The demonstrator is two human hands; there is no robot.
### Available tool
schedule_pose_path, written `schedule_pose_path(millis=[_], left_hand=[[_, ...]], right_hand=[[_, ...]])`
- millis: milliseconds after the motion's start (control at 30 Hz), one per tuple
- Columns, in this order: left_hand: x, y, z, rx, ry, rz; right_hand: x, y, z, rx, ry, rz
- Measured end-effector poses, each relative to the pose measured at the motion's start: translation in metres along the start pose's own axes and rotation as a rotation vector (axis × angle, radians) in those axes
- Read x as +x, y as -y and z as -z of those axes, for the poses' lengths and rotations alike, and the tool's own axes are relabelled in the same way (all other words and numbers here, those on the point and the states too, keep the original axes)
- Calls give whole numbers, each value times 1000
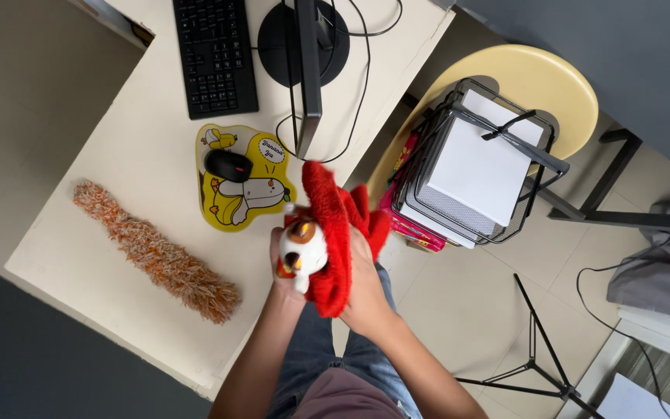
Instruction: Cleaning a computer monitor and a decorative figurine on a desk using a cloth.
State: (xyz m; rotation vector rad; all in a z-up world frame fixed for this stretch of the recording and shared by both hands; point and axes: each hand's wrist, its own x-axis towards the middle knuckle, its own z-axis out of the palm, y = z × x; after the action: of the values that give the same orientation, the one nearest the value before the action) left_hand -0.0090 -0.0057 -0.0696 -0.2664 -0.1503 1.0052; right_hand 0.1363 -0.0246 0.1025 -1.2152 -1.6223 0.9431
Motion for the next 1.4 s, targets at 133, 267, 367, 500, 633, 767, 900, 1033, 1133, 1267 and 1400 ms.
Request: schedule_pose_path(millis=[133,267,367,500,633,767,900,1033,1133,1267,1400], left_hand=[[-7,-14,6,24,-20,9],[-7,-30,6,98,-48,38],[0,-28,-17,121,-75,120],[0,-31,-2,197,-36,284],[-12,-38,35,215,-204,355],[-14,-27,20,97,-228,307],[-18,-21,11,43,-158,162],[-28,-32,9,33,-149,172],[-27,-47,21,114,-322,169],[-19,-64,45,248,-440,93],[5,-75,53,296,-620,58]], right_hand=[[-8,-28,8,-160,72,57],[-18,-69,20,4,125,-5],[-36,-116,23,253,66,-232],[2,-93,41,485,-6,-429],[49,-72,47,379,294,-171],[53,-76,42,347,553,-58],[44,-82,29,437,533,-114],[15,-121,8,389,465,-190],[-1,-147,1,285,433,-227],[-6,-152,9,488,430,-403],[-1,-154,14,595,349,-457]])
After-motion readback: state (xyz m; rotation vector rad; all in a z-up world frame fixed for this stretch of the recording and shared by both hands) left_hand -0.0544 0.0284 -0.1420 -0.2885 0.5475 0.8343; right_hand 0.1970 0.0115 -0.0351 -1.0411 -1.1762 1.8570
